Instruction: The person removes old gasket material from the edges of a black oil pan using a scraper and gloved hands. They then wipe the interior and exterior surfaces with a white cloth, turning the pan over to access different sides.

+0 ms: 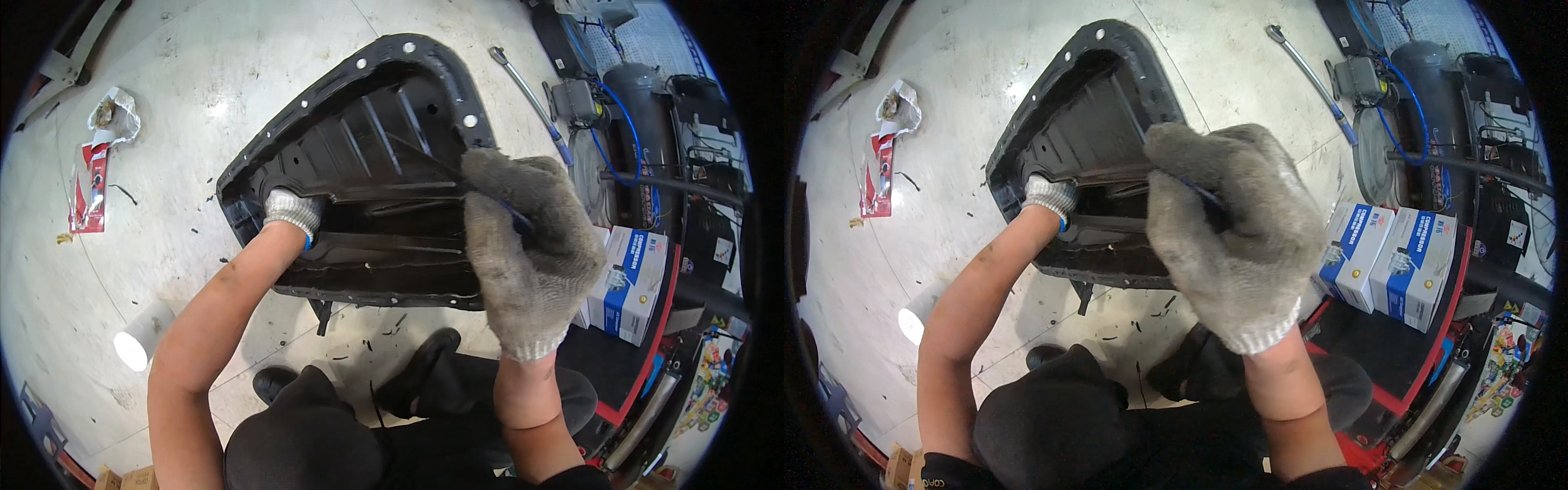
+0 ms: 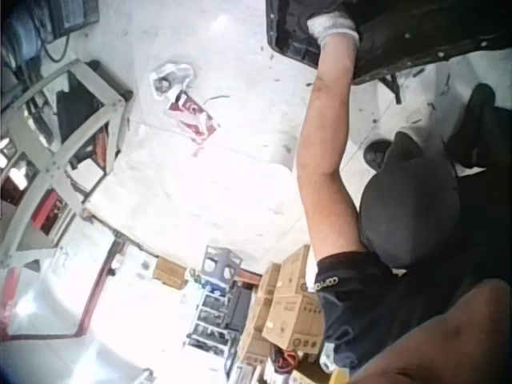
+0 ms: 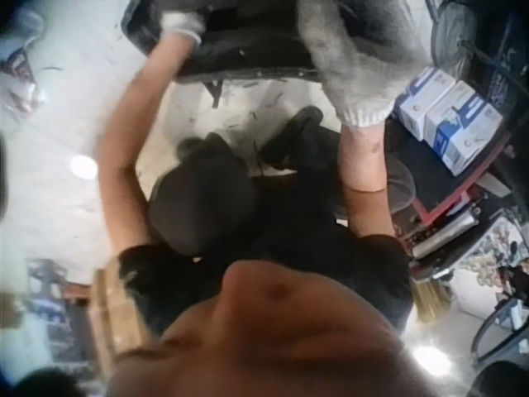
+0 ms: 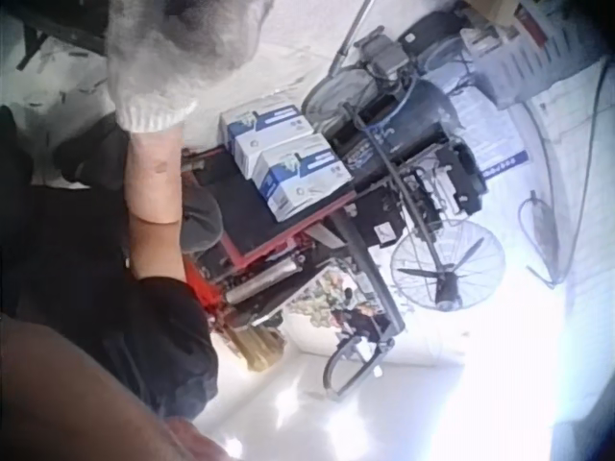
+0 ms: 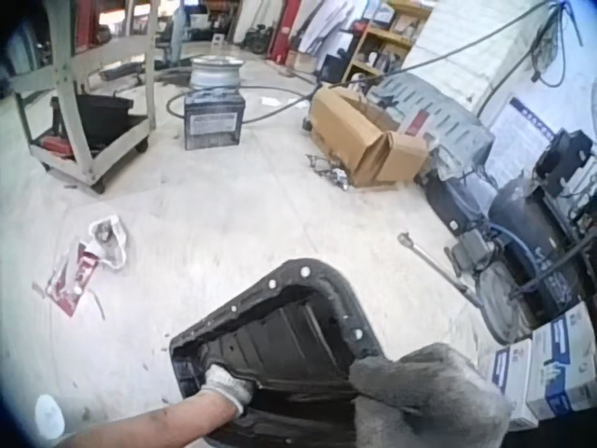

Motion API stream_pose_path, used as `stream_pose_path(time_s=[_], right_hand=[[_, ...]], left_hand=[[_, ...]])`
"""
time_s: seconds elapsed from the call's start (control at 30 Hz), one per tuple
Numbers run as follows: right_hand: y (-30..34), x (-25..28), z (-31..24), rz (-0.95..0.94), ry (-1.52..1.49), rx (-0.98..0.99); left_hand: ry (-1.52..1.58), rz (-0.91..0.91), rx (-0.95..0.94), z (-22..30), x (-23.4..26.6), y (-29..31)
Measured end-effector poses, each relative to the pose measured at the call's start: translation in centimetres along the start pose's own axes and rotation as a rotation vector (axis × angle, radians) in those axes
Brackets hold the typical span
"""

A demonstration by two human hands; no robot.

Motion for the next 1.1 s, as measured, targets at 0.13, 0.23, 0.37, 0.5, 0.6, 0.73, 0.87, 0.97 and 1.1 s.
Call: stream_pose_path(time_s=[0.13,0.23,0.37,0.5,0.6,0.73,0.87,0.97,1.1], right_hand=[[0.0,-0.4,-0.3,-0.010,0.019,0.020],[0.0,-0.3,-0.5,-0.005,0.030,0.033],[0.2,-0.8,-1.6,-0.010,-0.005,0.020],[-0.2,-1.9,-3.0,-0.028,-0.007,0.047],[-0.2,-2.2,-3.4,-0.027,0.001,0.043],[-0.4,-1.9,-3.5,-0.039,0.096,0.059],[-0.3,-2.3,-3.8,-0.030,0.057,0.026],[-0.2,-2.7,-3.8,-0.022,0.052,0.073],[0.2,-2.3,-3.7,0.000,0.069,0.047]], left_hand=[[-0.147,-0.284,-0.085,0.9,2.1,1.2],[-0.170,-0.399,-0.226,1.3,3.1,1.9],[0.059,-0.269,-0.146,0.3,0.5,0.8],[-0.053,-0.126,-0.181,-0.8,-2.8,0.8],[-0.049,0.037,-0.200,-1.2,-2.6,1.3],[-0.124,-0.088,-0.358,-0.2,1.5,2.1],[0.200,-0.054,0.031,-1.8,0.4,1.5],[0.553,0.137,0.278,-3.8,-2.2,1.2],[-0.054,0.189,-0.053,-0.6,-1.0,1.0]])
Point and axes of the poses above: each hand's wrist, its own y-axis away from the middle knuckle, its own x-axis out of the back of the hand, z = x × y, the point moved 5 cm from there along -y, towards the middle knuckle, and after that the axes turned 2 degrees about y, right-handed, at the moved point
